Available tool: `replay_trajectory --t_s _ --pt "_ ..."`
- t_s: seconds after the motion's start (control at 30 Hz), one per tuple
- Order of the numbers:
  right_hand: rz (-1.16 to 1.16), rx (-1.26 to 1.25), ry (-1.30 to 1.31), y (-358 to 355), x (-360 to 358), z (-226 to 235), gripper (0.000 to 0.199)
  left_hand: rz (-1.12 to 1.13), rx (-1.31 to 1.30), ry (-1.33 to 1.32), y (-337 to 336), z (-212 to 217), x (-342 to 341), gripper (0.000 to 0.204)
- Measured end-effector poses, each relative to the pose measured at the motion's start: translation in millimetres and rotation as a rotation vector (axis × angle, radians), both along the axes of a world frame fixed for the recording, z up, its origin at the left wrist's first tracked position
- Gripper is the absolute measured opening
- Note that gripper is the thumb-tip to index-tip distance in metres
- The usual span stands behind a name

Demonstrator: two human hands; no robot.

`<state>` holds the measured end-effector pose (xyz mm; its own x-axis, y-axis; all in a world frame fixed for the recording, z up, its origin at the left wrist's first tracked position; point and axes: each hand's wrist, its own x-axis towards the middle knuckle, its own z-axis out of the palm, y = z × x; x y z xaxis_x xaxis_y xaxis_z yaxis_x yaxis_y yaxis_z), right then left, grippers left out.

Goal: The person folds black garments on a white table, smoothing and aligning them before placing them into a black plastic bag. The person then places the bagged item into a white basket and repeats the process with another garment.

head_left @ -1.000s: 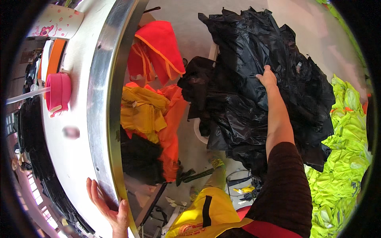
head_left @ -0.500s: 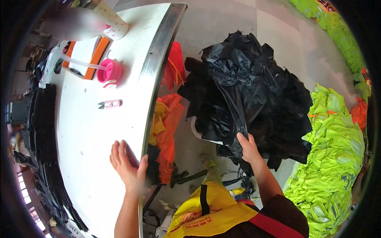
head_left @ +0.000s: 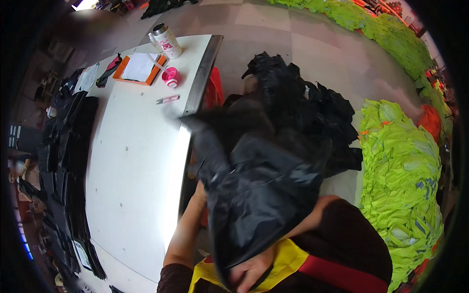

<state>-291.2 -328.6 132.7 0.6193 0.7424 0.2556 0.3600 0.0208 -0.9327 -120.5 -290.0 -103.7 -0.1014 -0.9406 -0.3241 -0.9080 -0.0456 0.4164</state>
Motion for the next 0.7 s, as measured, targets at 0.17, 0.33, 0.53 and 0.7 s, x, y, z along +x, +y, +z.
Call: replay_trajectory --t_s 0.17,0.33,0.53,0.7 --pt "0.176 0.816 0.416 137 17 17 0.031 0.184 0.240 0.244 174 15 -42 0.032" --pt "0.510 0.579 1.013 200 16 55 0.030 0.482 0.342 0.380 317 20 -69 0.032" --pt "0.875 0.509 0.873 280 25 17 0.025 0.746 0.141 0.561 367 4 -95 0.032" --pt "0.431 0.161 0.448 186 35 48 0.056 1.057 -0.325 0.520 376 21 -30 0.032"
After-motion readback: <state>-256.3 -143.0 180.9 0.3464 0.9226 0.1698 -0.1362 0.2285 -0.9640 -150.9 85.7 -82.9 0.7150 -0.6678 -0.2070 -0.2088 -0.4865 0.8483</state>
